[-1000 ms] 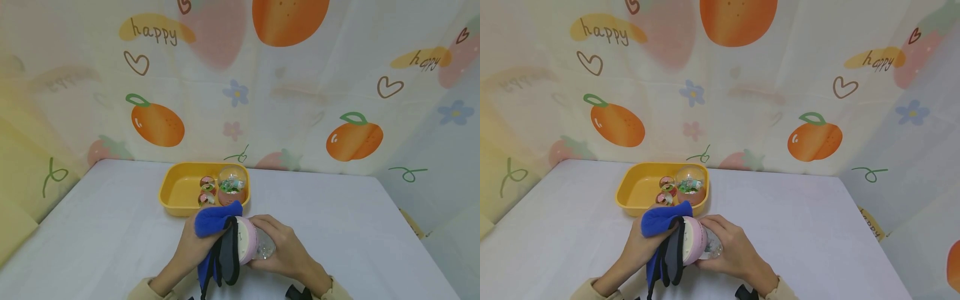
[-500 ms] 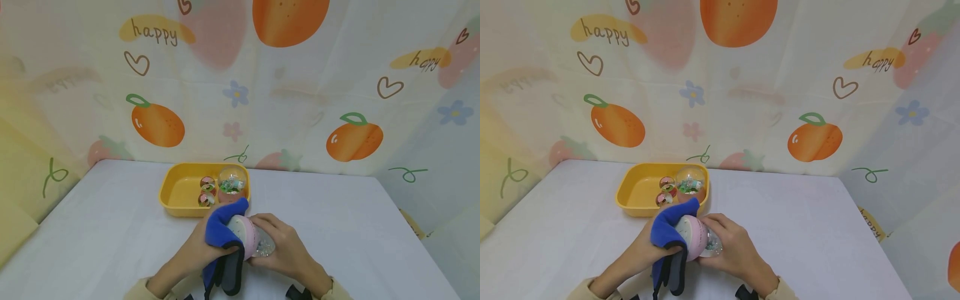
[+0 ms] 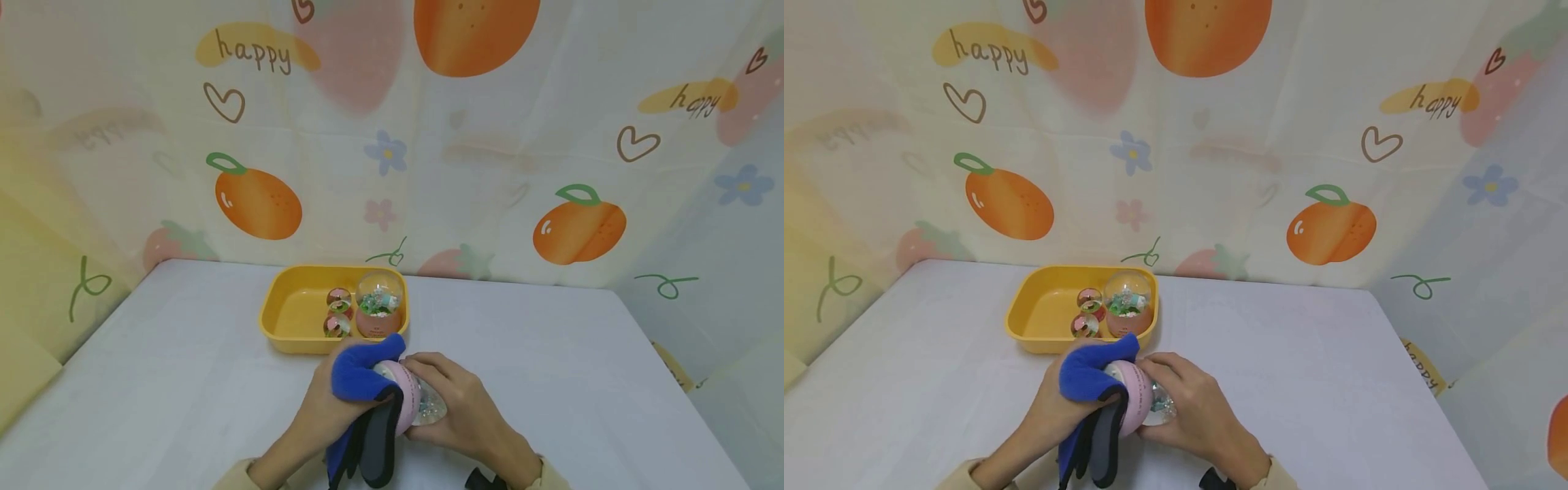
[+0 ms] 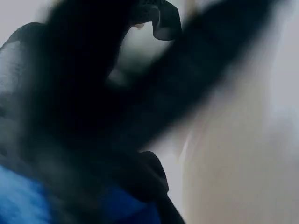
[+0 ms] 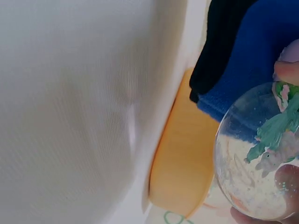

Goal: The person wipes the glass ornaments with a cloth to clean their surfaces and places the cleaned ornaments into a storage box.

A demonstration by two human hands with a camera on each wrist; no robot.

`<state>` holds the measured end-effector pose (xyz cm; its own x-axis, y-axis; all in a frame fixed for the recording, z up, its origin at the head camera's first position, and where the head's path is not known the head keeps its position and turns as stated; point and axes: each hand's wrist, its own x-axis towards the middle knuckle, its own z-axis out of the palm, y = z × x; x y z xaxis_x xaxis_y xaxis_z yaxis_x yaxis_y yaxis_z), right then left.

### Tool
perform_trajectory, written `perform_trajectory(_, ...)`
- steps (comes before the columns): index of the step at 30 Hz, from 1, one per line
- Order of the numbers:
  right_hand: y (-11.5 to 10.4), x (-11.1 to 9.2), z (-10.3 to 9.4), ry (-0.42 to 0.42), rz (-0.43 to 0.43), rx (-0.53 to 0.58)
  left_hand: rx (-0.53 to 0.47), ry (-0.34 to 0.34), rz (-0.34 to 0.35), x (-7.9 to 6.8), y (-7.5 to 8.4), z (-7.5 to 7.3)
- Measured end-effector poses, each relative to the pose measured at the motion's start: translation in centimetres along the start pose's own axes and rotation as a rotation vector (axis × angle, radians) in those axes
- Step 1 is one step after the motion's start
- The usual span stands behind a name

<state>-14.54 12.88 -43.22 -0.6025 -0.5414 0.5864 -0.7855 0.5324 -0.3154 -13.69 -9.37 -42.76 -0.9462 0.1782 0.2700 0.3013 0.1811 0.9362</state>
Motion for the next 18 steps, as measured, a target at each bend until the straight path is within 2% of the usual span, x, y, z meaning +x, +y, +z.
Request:
perform_trajectory(4,-0.1,0.0,0.1,-0.017,0.013,0.038,0.016,0.078,0.065,-0.1,-0.3,-0.2)
perform_trajectory(9,-0.1,0.0,0.0,-0.013,0.050,0.075,0.042,0.139,0.130,-0.1,-0.7,-0.3)
perform_trajectory(14,0.0,0.1,0.0,0.017,0.049,0.046,0.026,0.136,0.068,0.2,-0.4,-0.6)
perform_trajectory(18,0.1,0.1,-0.1,0.047,0.065,-0.008,0.013,0.052,0.006,0.4,0.0,-1.1)
